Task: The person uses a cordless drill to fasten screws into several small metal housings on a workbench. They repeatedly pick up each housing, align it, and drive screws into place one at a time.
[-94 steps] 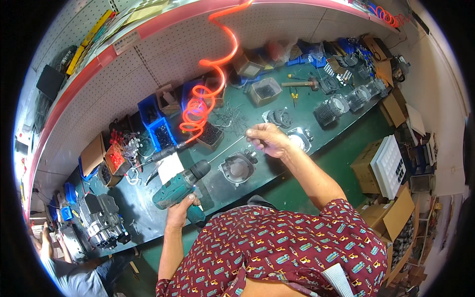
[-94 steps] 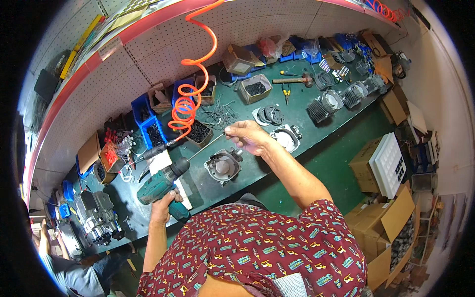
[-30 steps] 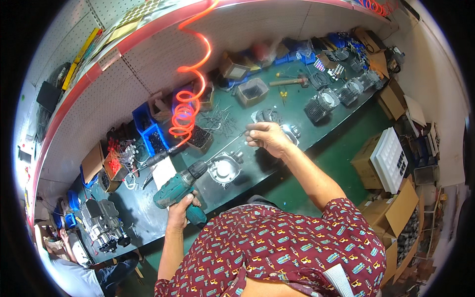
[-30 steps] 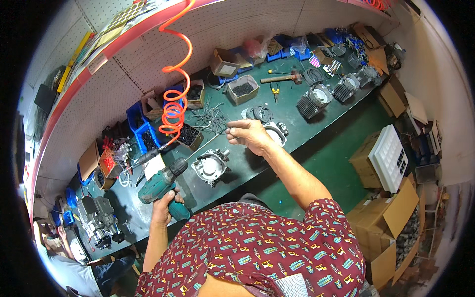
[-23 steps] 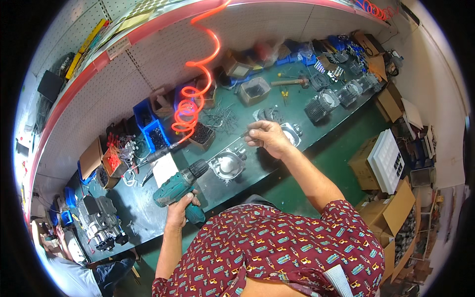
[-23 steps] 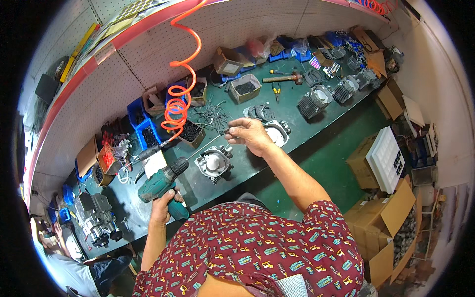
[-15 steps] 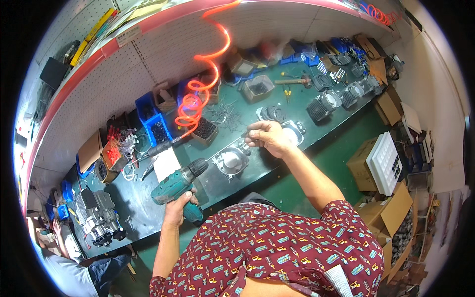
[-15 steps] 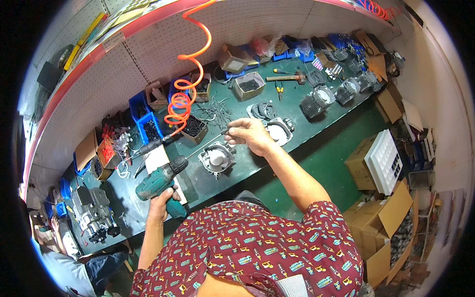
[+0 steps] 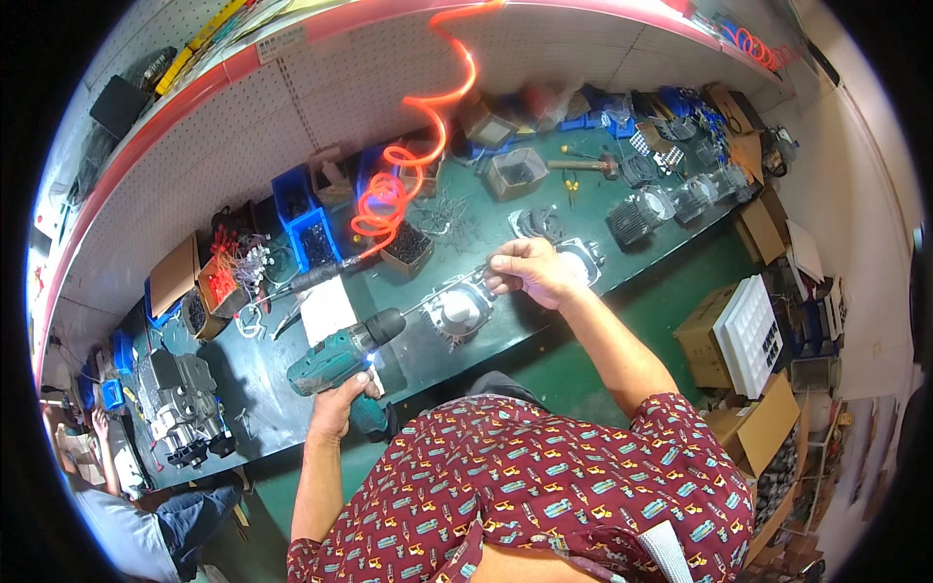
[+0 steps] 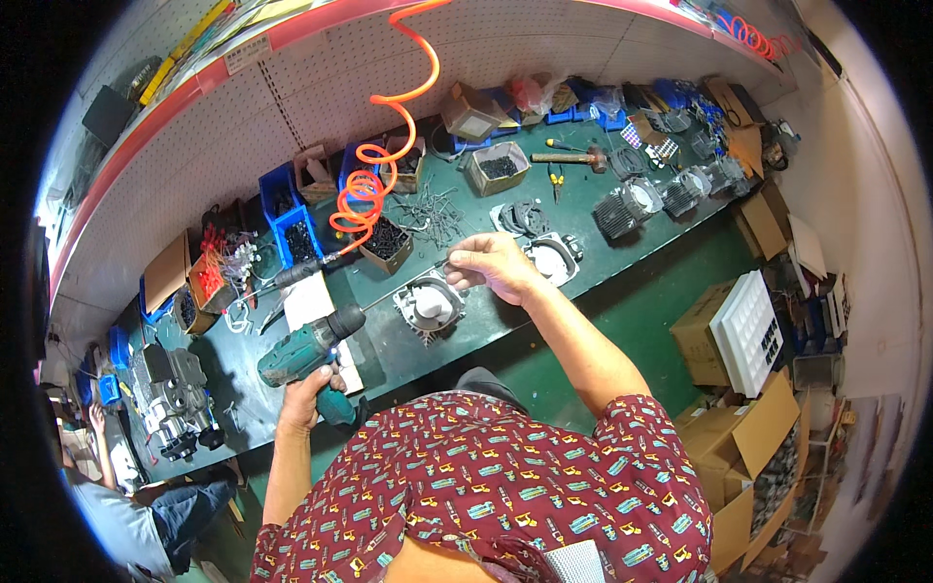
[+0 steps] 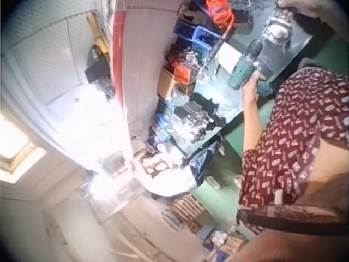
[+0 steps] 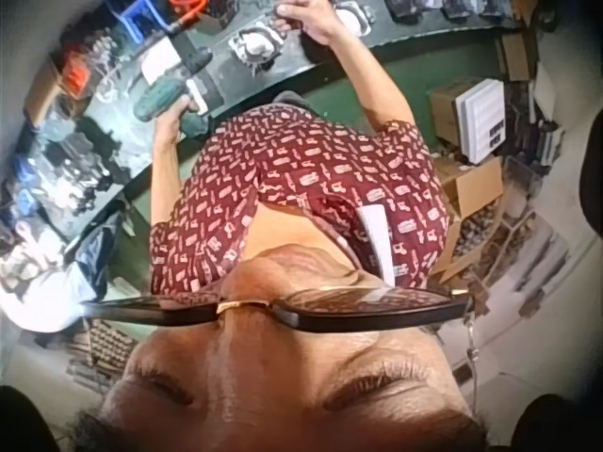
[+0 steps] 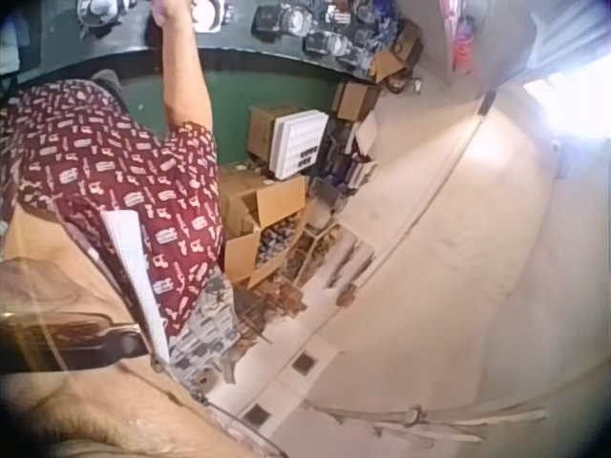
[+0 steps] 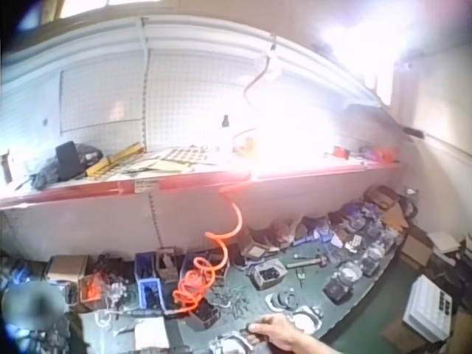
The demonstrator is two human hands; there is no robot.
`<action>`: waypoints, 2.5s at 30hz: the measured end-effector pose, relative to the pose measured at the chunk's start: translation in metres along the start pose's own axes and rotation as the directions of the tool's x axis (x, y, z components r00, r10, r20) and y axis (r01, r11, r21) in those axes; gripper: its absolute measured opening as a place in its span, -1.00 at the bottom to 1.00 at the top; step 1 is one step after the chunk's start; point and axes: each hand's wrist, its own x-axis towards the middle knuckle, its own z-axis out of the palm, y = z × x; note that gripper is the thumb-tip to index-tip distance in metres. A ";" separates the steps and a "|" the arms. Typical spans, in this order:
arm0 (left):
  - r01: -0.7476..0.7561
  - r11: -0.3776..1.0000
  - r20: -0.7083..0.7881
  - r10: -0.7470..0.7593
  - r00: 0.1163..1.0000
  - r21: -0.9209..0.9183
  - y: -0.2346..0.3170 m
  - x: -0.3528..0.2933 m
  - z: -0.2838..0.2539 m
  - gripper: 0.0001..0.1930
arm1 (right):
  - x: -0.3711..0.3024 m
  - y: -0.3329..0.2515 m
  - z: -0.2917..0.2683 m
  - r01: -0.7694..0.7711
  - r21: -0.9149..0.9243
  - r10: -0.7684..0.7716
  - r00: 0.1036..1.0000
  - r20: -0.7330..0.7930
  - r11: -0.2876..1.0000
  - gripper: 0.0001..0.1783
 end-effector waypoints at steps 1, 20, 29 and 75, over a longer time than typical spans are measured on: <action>-0.004 1.000 0.010 0.004 1.000 -0.002 -0.001 0.000 0.000 -0.64 | 0.001 0.001 -0.002 0.000 -0.002 0.000 1.000 0.008 1.000 -0.65; -0.014 0.997 -0.133 0.003 0.991 -0.080 -0.016 -0.006 0.064 -0.70 | 0.038 -0.020 -0.057 -0.135 -0.040 0.141 0.951 0.275 0.990 -0.67; -0.020 0.998 -0.236 0.007 0.972 -0.054 -0.025 -0.025 0.082 -0.67 | 0.054 -0.026 -0.062 -0.153 -0.154 0.202 0.899 0.388 0.976 -0.64; -0.022 0.580 -0.090 0.165 0.982 0.814 0.064 -0.011 0.080 -0.67 | 0.047 0.097 0.003 0.412 -0.713 -0.537 0.842 0.059 0.567 -0.79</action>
